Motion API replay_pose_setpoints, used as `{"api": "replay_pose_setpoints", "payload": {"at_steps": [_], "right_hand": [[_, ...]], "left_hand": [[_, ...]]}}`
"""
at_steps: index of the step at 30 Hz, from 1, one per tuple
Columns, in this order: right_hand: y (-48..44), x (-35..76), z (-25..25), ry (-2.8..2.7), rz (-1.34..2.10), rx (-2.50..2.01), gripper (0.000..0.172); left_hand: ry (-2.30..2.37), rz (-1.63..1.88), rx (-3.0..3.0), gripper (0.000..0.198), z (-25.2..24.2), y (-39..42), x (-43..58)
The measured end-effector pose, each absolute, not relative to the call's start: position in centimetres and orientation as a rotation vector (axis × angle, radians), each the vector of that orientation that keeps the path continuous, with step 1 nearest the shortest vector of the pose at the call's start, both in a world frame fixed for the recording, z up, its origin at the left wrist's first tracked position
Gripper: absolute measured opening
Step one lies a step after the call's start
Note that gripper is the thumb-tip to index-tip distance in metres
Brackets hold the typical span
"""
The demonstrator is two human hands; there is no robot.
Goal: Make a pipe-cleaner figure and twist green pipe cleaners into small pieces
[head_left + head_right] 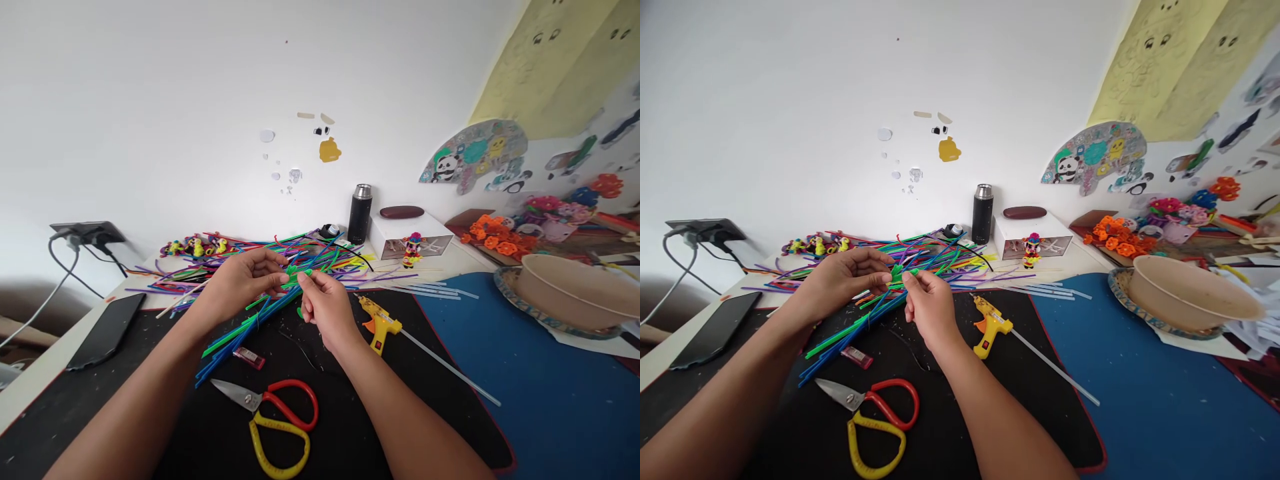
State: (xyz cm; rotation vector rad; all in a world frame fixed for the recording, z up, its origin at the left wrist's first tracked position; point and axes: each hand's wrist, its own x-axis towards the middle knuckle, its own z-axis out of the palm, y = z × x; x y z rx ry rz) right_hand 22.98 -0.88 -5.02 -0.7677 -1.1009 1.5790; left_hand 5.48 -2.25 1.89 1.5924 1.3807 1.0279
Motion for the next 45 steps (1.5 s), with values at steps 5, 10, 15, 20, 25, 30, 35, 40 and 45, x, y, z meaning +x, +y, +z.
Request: {"api": "replay_pose_setpoints", "payload": {"at_steps": [5, 10, 15, 20, 25, 30, 35, 40, 45], "right_hand": [[-0.8, 22.9, -4.8, -1.022, 1.612, -0.737, 0.049], [-0.9, 22.9, -4.8, -0.995, 1.616, -0.726, 0.049], [-0.9, 22.9, -4.9, -1.002, 1.622, -0.73, 0.049], [-0.9, 22.9, -4.9, -1.021, 1.629, -0.729, 0.05], [-0.9, 23.0, -4.9, -1.022, 1.644, -0.732, 0.05], [-0.9, 23.0, -4.9, -1.036, 1.67, -0.717, 0.048], [-1.0, 22.9, -5.0, -1.028, 1.722, -0.702, 0.039], [-1.0, 22.9, -5.0, -1.038, 1.663, -0.724, 0.039], [-0.7, 22.9, -5.2, -1.075, 1.589, -0.738, 0.039]], "left_hand": [[1.403, 1.019, 1.631, 0.043, 1.6, -2.3, 5.6], [1.532, 0.963, 1.799, 0.035, 1.3, -2.8, 6.3], [1.622, 0.946, 2.107, 0.027, 1.4, -2.9, 6.5], [1.621, 0.917, 2.338, 0.025, 1.0, -2.7, 6.1], [1.542, 0.909, 2.484, 0.025, 0.8, -2.7, 5.8], [1.544, 0.941, 2.533, 0.025, 0.8, -2.7, 5.7], [1.571, 0.95, 2.52, 0.023, 0.8, -2.6, 5.1], [1.5, 0.918, 2.532, 0.025, 0.8, -2.7, 5.3], [1.491, 0.914, 2.495, 0.025, 0.9, -2.7, 5.7]]}}
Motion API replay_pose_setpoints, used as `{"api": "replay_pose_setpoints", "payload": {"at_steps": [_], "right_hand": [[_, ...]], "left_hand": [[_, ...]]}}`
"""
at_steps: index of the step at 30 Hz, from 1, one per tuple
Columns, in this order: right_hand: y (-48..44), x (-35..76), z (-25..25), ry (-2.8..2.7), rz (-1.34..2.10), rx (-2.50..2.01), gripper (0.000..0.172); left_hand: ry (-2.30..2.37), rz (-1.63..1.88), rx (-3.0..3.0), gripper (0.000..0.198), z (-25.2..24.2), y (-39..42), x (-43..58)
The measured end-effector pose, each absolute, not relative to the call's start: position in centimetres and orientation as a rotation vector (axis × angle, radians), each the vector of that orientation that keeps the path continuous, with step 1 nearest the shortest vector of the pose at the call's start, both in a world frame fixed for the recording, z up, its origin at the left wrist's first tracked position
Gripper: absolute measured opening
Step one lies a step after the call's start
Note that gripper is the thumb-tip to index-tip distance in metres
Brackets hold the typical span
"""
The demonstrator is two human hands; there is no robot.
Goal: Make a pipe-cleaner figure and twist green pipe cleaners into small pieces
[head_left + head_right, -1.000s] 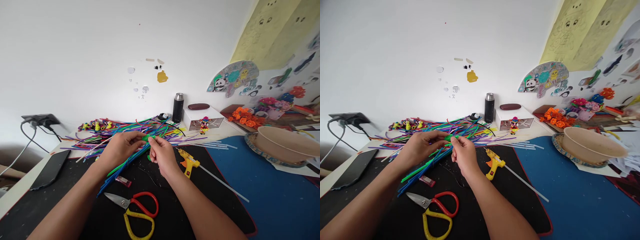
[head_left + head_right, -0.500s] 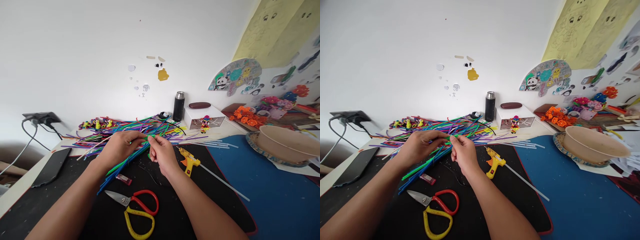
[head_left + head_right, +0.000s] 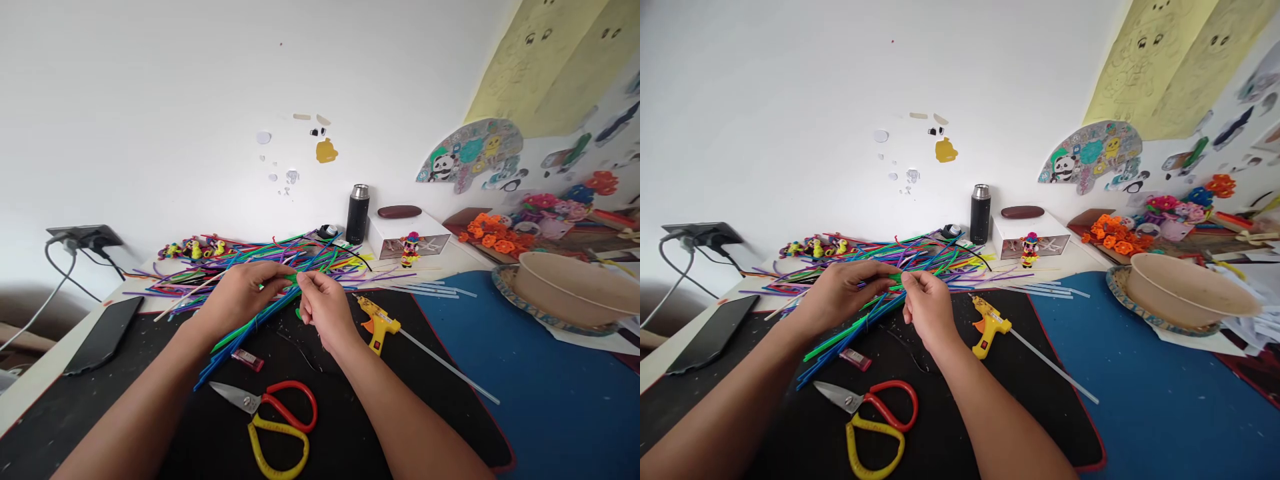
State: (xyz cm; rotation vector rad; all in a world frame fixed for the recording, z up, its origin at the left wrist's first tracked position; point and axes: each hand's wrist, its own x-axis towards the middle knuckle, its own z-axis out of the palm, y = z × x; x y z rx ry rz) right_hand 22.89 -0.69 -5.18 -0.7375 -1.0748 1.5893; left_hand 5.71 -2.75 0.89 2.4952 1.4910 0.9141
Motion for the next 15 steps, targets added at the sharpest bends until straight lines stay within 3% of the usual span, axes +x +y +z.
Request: {"api": "replay_pose_setpoints", "payload": {"at_steps": [15], "right_hand": [[-1.08, 23.04, -4.51, -1.019, 1.684, -0.722, 0.041]], "left_hand": [[1.608, 1.011, 2.415, 0.027, 1.4, -2.93, 5.53]]}}
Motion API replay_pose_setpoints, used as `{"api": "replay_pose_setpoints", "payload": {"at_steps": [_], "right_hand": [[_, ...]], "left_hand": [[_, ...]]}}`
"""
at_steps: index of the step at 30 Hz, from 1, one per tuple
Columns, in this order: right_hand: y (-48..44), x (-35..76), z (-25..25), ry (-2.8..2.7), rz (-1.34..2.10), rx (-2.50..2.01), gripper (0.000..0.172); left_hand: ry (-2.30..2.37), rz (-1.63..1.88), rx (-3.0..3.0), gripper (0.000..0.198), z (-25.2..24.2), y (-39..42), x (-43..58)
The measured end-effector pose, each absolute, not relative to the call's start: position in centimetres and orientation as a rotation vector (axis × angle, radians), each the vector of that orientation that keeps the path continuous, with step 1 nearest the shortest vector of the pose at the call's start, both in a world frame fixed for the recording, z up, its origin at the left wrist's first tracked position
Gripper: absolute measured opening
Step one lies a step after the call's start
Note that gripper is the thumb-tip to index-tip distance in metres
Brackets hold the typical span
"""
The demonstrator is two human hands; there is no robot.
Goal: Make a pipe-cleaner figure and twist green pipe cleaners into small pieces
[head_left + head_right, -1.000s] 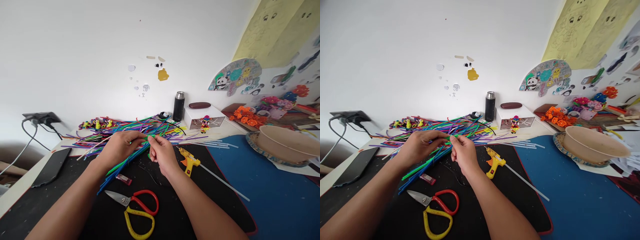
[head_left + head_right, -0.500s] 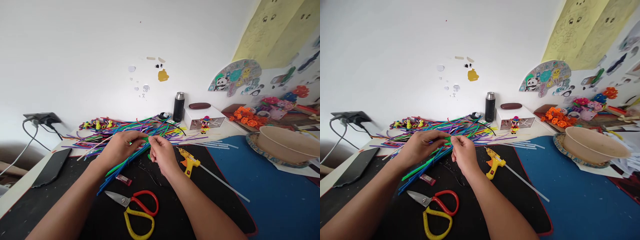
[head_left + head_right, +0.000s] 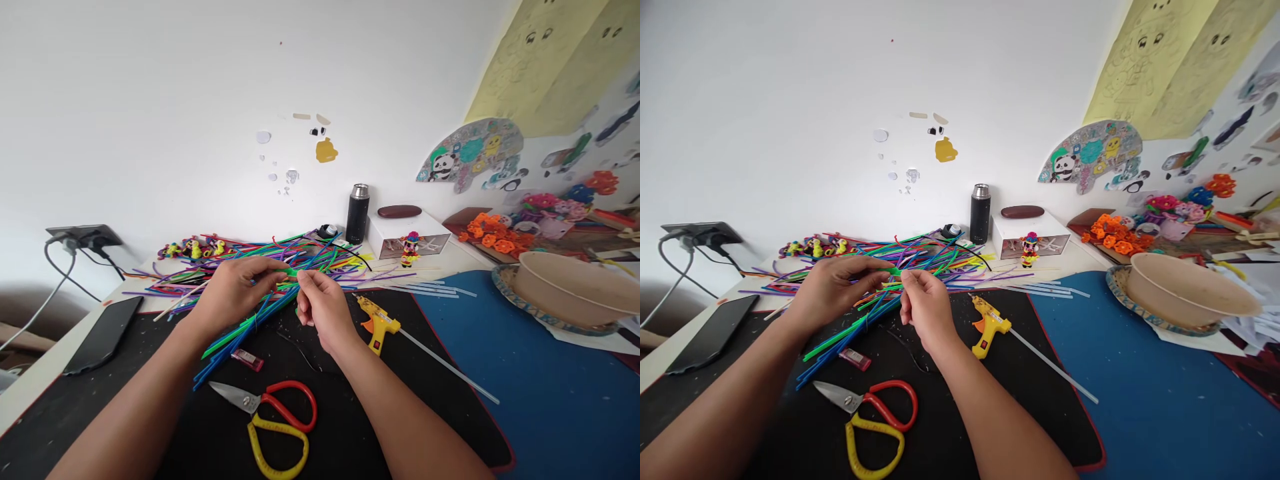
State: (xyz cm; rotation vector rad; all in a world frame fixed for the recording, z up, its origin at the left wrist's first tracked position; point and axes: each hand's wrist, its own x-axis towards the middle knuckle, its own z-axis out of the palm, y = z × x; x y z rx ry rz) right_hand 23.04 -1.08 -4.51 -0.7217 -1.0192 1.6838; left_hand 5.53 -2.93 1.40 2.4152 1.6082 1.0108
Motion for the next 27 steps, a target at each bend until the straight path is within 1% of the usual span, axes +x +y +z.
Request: {"api": "replay_pose_setpoints", "payload": {"at_steps": [5, 10, 16, 21, 24, 27], "right_hand": [[-0.9, 23.0, -4.9, -1.032, 1.648, -0.72, 0.04], [-0.8, 22.9, -5.4, -1.136, 1.556, -0.703, 0.034], [-0.9, 22.9, -5.3, -1.253, 1.498, -0.729, 0.03], [-0.9, 23.1, -5.3, -1.335, 1.479, -0.774, 0.03], [-0.8, 23.2, -5.5, -1.428, 1.401, -0.829, 0.029], [-0.7, 23.3, -5.7, -1.545, 1.231, -0.862, 0.027]], "left_hand": [[1.591, 0.981, 2.408, 0.025, 1.2, -2.9, 5.3], [1.562, 0.941, 2.405, 0.024, 1.4, -2.7, 4.9], [1.482, 0.9, 2.476, 0.027, 2.1, -2.9, 4.3], [1.464, 0.841, 2.552, 0.032, 2.1, -2.9, 3.9], [1.471, 0.811, 2.601, 0.033, 2.1, -2.9, 3.8], [1.469, 0.752, 2.594, 0.033, 2.3, -3.0, 3.8]]}}
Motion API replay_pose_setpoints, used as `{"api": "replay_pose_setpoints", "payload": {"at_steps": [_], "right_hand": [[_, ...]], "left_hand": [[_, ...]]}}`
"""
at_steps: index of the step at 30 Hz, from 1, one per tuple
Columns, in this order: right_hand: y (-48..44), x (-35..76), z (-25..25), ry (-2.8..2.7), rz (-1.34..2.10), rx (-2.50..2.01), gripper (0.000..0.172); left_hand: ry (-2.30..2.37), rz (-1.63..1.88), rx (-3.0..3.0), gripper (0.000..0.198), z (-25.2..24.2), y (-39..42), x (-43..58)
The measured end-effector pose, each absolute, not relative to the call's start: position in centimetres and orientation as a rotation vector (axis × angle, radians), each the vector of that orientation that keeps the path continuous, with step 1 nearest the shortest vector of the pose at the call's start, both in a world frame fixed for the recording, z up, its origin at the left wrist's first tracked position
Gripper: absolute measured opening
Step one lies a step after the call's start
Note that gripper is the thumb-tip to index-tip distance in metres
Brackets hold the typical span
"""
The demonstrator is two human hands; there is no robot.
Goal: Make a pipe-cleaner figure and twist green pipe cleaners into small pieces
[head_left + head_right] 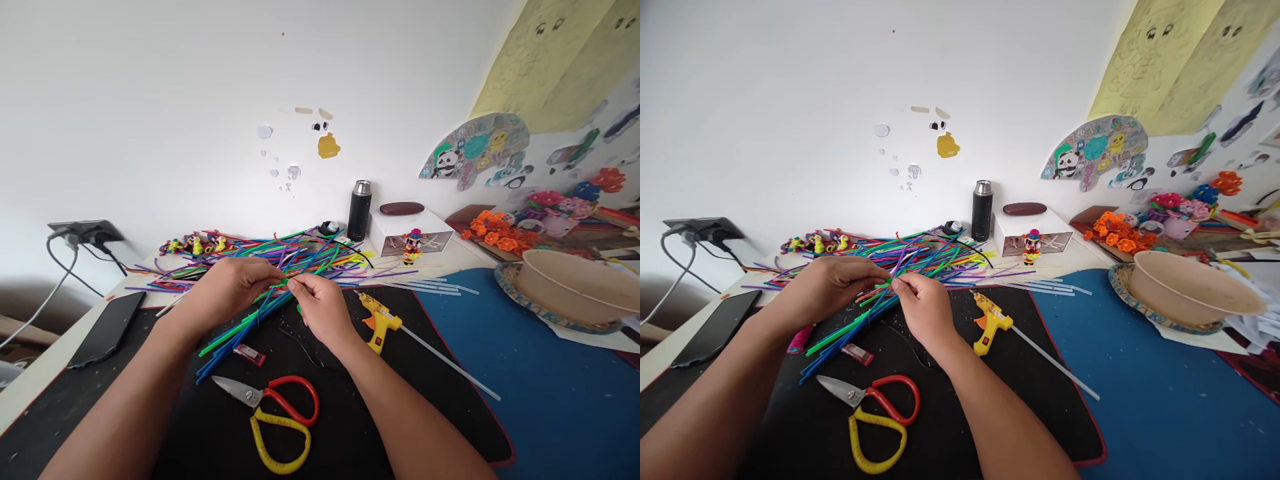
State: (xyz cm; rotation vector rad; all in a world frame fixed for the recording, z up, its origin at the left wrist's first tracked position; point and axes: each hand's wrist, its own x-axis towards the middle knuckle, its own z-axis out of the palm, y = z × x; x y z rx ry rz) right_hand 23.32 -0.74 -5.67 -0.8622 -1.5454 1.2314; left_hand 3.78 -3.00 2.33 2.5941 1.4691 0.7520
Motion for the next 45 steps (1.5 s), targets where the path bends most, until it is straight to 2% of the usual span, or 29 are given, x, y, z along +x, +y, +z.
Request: {"api": "replay_pose_setpoints", "payload": {"at_steps": [5, 10, 16, 22, 36, 45], "right_hand": [[-0.9, 23.4, -5.8, -1.752, 0.982, -0.843, 0.021], [-1.2, 23.3, -6.0, -1.976, 0.893, -0.81, 0.027], [-1.5, 23.1, -5.7, -1.801, 1.151, -0.814, 0.022], [-1.4, 23.2, -5.1, -1.469, 1.477, -0.771, 0.031], [-1.1, 23.3, -4.6, -1.212, 1.63, -0.729, 0.035], [-0.8, 23.2, -5.1, -1.222, 1.626, -0.73, 0.033]], "left_hand": [[1.417, 0.569, 2.54, 0.029, 2.9, -3.1, 3.4], [1.437, 0.396, 2.465, 0.025, 2.6, -2.4, 2.9], [1.427, 0.495, 2.217, 0.026, 2.8, -2.7, 2.4], [1.379, 0.749, 1.991, 0.031, 3.1, -2.9, 3.1], [1.442, 0.914, 1.863, 0.044, 2.9, -2.6, 3.5], [1.378, 0.867, 1.83, 0.034, 2.8, -2.7, 4.1]]}}
